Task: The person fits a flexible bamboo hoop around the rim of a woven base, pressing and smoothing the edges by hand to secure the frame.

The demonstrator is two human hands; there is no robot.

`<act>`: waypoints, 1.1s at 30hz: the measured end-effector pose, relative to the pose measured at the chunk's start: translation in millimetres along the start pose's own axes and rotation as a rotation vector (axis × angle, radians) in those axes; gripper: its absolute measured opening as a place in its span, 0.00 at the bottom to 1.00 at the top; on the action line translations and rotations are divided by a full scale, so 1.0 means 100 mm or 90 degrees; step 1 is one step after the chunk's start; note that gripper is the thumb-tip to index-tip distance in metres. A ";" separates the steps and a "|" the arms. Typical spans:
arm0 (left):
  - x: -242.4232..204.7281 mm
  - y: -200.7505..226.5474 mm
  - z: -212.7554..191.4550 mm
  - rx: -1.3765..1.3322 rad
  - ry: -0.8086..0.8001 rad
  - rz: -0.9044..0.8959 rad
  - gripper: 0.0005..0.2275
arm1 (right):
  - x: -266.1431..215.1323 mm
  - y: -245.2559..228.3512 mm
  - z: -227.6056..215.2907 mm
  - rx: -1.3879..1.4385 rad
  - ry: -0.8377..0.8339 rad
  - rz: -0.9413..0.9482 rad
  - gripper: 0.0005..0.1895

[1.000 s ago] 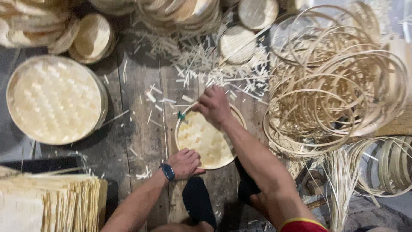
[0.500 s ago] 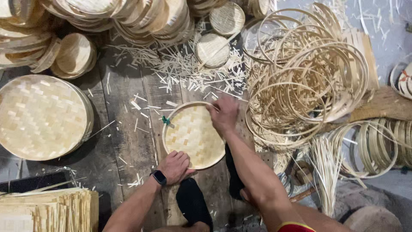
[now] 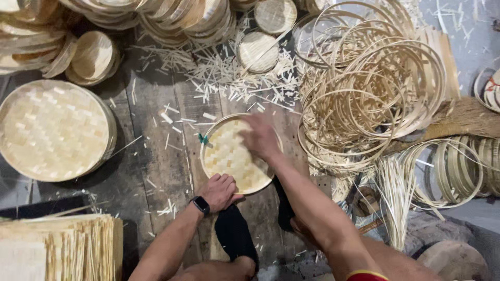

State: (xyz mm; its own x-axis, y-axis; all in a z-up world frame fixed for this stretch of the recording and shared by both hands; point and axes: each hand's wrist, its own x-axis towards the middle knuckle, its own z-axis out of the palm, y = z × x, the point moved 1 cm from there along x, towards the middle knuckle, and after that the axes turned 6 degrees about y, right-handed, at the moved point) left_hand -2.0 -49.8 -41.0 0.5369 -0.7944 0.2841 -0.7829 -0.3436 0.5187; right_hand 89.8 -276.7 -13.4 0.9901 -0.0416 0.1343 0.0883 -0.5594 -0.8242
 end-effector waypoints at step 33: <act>-0.31 -0.31 0.18 0.024 -0.113 0.129 0.11 | -1.58 -0.40 0.23 -0.162 -0.228 -0.178 0.10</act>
State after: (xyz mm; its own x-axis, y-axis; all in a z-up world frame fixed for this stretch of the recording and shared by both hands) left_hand -0.6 -23.5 -80.9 0.3075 -0.9232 0.2306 -0.8814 -0.1850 0.4346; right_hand -67.8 -228.9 -13.9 0.9116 0.3993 0.0975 0.3700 -0.6940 -0.6176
